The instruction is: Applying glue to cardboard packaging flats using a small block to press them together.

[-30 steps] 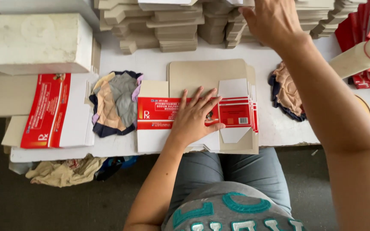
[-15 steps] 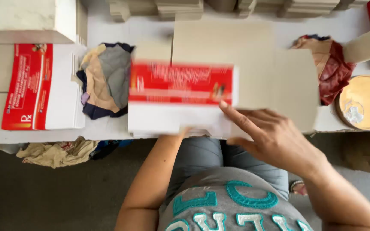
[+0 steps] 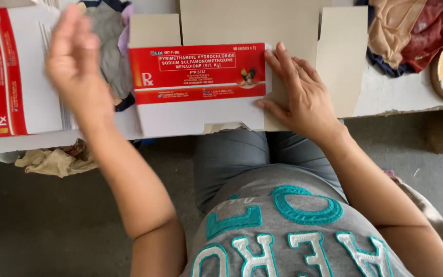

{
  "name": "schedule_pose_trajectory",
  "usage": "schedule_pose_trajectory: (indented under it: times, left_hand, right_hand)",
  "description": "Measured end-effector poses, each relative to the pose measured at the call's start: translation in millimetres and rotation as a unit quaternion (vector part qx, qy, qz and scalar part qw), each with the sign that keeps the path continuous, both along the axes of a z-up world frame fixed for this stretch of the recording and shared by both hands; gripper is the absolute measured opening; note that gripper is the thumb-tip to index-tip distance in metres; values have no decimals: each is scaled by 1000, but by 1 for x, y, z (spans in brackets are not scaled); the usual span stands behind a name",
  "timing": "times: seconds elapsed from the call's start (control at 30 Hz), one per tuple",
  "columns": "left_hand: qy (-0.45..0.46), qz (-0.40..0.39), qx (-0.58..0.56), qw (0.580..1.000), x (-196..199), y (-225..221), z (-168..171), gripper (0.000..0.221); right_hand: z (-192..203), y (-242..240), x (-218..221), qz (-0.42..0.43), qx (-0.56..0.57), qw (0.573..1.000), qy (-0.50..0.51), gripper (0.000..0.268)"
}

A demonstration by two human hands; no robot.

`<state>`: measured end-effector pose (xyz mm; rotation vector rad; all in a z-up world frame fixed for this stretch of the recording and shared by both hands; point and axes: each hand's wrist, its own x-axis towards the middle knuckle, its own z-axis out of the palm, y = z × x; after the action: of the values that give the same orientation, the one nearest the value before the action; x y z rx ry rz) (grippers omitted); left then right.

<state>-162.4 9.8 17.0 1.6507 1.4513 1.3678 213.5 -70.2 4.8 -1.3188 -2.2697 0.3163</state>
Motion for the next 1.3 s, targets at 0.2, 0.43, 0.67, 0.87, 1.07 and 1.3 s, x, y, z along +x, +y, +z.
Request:
schedule_pose_trajectory:
  times: [0.2,0.43,0.67,0.87,1.07,1.3]
  left_hand:
    - [126,-62,-13,990,40,-26,-4,37]
    - [414,-67,-9,908,49,-25,-21,56]
    - [440,-111,-33,890,47,-22,-19,66]
    - [446,-129,-42,884,47,-21,-15,69]
    - [443,-167,-39,880,47,-18,-9,71]
    - [411,-147,38,899,141,-17,6,46]
  right_hand:
    - [-3,0,0,-7,-6,1000,3,110]
    - [-1,3,2,5,-7,1000,23,121]
    - [1,3,4,0,-23,998,52,128]
    - [1,4,3,3,-27,998,56,130]
    - [0,3,3,-4,-30,998,59,132]
    - [3,2,5,-24,-1,997,68,129]
